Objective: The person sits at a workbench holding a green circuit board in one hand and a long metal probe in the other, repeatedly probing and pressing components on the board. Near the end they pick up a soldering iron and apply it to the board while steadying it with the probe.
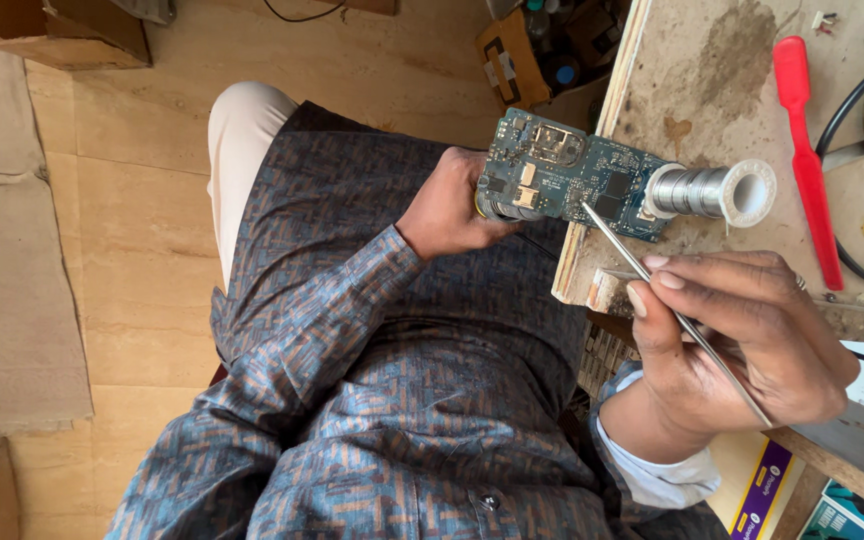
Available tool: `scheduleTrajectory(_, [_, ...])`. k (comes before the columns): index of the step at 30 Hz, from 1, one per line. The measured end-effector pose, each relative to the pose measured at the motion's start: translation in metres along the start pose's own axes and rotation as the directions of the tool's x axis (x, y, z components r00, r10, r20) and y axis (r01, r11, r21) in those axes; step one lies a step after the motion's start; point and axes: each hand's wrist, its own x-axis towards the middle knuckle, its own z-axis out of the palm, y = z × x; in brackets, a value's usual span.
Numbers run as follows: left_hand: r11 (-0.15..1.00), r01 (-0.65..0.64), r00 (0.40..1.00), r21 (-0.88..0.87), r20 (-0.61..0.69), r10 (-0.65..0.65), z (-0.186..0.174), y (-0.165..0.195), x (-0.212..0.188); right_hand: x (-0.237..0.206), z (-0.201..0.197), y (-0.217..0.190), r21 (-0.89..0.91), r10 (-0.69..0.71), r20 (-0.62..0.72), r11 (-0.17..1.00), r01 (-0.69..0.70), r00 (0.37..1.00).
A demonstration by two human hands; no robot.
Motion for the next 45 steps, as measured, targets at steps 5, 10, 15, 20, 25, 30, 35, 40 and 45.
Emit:
scheduleTrajectory(5, [1.0, 0.023, 1.0, -0.011, -0.002, -0.023, -0.003, 0.01, 0.002, 0.005, -0.007, -0.004, -0.028, 0.001, 0.013, 1.0, -0.001, 1.0])
scheduleTrajectory(10, [1.0, -0.005, 1.0, 0.001, 0.001, 0.005, -0.002, 0.014, 0.003, 0.009, -0.009, -0.008, -0.039, -0.014, 0.025, 0.999, 0.015, 1.0])
scheduleTrajectory(15, [1.0, 0.009, 1.0, 0.022, 0.003, -0.009, -0.002, 0.015, -0.001, 0.007, -0.008, -0.015, -0.033, 0.016, 0.022, 0.999, -0.015, 1.0])
scheduleTrajectory(20, [1.0, -0.015, 1.0, -0.007, -0.009, 0.015, -0.002, 0.018, -0.004, 0.01, -0.008, -0.02, -0.021, 0.014, 0.032, 1.0, -0.014, 0.999])
scheduleTrajectory(25, [1.0, -0.004, 1.0, 0.023, 0.001, 0.004, -0.002, 0.028, -0.006, 0.013, -0.013, -0.029, -0.011, 0.021, 0.022, 1.0, -0.02, 1.0])
scheduleTrajectory(30, [1.0, -0.014, 1.0, 0.021, -0.007, 0.014, -0.006, 0.036, -0.003, 0.02, -0.015, -0.035, -0.002, 0.035, 0.013, 0.999, -0.035, 0.999])
scheduleTrajectory(35, [1.0, 0.004, 1.0, 0.004, 0.004, -0.004, -0.008, 0.048, 0.0, 0.029, -0.019, -0.04, -0.006, 0.009, 0.004, 1.0, -0.009, 1.0])
scheduleTrajectory(40, [1.0, -0.026, 1.0, 0.013, -0.008, 0.026, -0.008, 0.058, 0.001, 0.034, -0.025, -0.047, 0.011, 0.029, 0.004, 1.0, -0.029, 1.0])
scheduleTrajectory(45, [1.0, -0.019, 1.0, -0.006, 0.001, 0.019, -0.008, 0.066, 0.004, 0.042, -0.03, -0.049, -0.006, 0.01, 0.011, 1.0, -0.009, 1.0])
